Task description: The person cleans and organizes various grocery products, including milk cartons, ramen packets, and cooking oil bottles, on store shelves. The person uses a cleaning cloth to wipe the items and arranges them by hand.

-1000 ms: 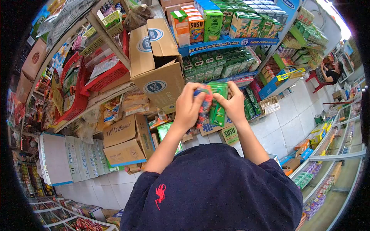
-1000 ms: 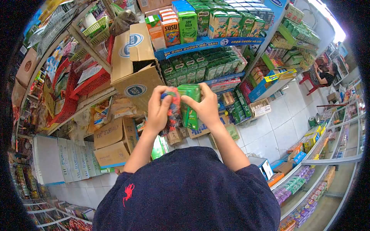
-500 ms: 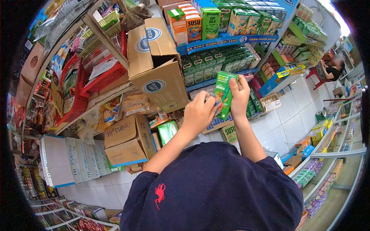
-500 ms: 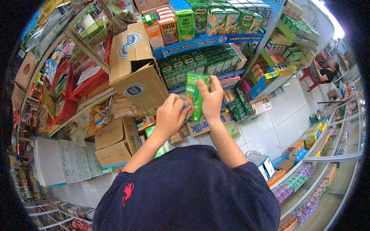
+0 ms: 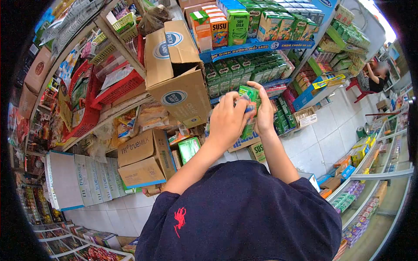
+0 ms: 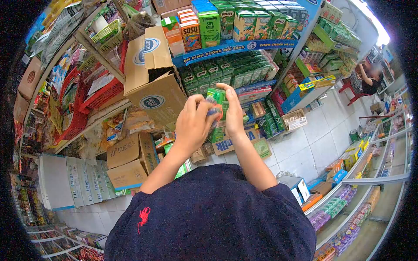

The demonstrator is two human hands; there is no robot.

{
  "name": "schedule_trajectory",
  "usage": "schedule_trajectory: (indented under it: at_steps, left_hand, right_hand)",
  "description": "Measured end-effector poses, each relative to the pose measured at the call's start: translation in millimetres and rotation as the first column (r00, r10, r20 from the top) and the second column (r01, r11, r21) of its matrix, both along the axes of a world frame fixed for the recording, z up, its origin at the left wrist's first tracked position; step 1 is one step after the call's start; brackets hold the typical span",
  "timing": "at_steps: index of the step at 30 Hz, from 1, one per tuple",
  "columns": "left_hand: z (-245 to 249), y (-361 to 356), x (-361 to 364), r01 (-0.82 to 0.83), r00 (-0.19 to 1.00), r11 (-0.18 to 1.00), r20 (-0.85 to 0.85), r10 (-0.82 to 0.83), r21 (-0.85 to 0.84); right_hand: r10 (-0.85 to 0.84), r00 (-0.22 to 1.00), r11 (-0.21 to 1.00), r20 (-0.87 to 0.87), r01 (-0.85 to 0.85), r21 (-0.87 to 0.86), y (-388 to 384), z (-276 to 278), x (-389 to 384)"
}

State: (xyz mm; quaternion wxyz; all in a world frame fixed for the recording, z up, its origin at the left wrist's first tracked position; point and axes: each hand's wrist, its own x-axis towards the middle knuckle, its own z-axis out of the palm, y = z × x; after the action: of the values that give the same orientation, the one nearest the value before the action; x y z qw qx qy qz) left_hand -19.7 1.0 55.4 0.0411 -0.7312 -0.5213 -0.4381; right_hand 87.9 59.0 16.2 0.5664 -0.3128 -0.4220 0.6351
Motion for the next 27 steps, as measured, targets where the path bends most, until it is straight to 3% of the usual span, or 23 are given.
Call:
schedule_trajectory:
  at_steps: [1,3,5,7,10,11,12,13,15,16,18,19,21,22,23,27]
  left_hand:
    - [-0.6,0.5,0.9,0.000,1.000,1.000,0.001,0.000,0.000]
    - [-3.5,3.5,2.0,-0.027,0.996,0.999,-0.084,0.025,-0.025]
    - [-11.0,2.0,2.1,0.004,0.994,1.000,-0.113,-0.006,-0.018]
    - [-21.8,-2.3,1.5,0.036,0.989,0.999,-0.143,-0.038,-0.014]
    - [-41.6,-9.9,-1.5,0.129,0.988,0.984,-0.064,-0.137,-0.124]
    - [-49.0,-12.8,-2.6,0.123,0.990,0.964,-0.042,-0.137,-0.235]
    - [-55.6,-15.1,-3.1,0.117,0.991,0.933,-0.022,-0.132,-0.341]
    - [-60.2,-16.9,-1.4,0.117,0.991,0.935,-0.024,-0.133,-0.335]
    - [-70.7,-19.1,5.9,0.152,0.896,0.786,0.420,0.147,-0.599]
    - [-79.3,-15.8,7.5,0.193,0.825,0.844,0.548,0.136,-0.500]
    - [-83.2,-14.0,8.7,0.187,0.831,0.885,0.549,0.090,-0.427]
    - [-81.8,-13.8,9.3,0.184,0.836,0.915,0.547,0.046,-0.359]
    - [-85.5,-14.8,2.9,0.237,0.807,0.903,0.590,0.023,-0.359]
    - [-89.6,-14.1,-2.7,0.286,0.804,0.904,0.593,-0.047,-0.316]
    - [-91.3,-14.6,-8.0,0.337,0.797,0.901,0.592,-0.118,-0.274]
    - [-78.2,-20.7,-23.5,0.420,0.743,0.855,0.656,-0.132,-0.304]
  right_hand:
    - [0.018,0.998,0.997,0.062,-0.023,0.071,-1.0,2.5,-0.4]
    - [0.020,1.000,0.997,0.021,-0.021,0.080,-3.5,13.0,1.4]
    - [-0.056,0.995,0.996,-0.081,0.062,0.067,-4.8,18.3,4.6]
    - [-0.123,0.990,0.988,-0.072,0.129,0.084,-2.8,16.2,9.8]
    - [-0.229,0.965,0.966,-0.128,0.242,0.090,-3.7,20.7,16.3]
    - [-0.233,0.964,0.965,-0.129,0.245,0.092,-1.3,18.0,17.4]
    - [-0.292,0.934,0.941,-0.208,0.319,0.111,2.6,15.2,17.5]
    - [-0.343,0.894,0.912,-0.287,0.390,0.127,5.9,15.0,17.3]
    - [-0.303,0.902,0.930,-0.308,0.351,0.112,2.3,19.6,18.1]
    - [-0.239,0.921,0.951,-0.306,0.286,0.120,-1.6,22.2,15.1]
    - [-0.145,0.949,0.972,-0.279,0.189,0.139,-7.9,23.5,8.0]
    - [-0.088,0.973,0.980,-0.212,0.123,0.156,-9.3,22.7,8.4]
    - [-0.014,0.986,0.941,0.167,-0.043,0.336,-7.9,37.9,19.6]
    - [0.064,0.962,0.932,0.265,-0.153,0.330,-6.7,45.8,26.5]
    - [0.096,0.897,0.904,0.431,-0.260,0.340,-5.7,59.7,32.6]
    - [0.148,0.632,0.844,0.761,-0.482,0.236,16.0,82.0,52.3]
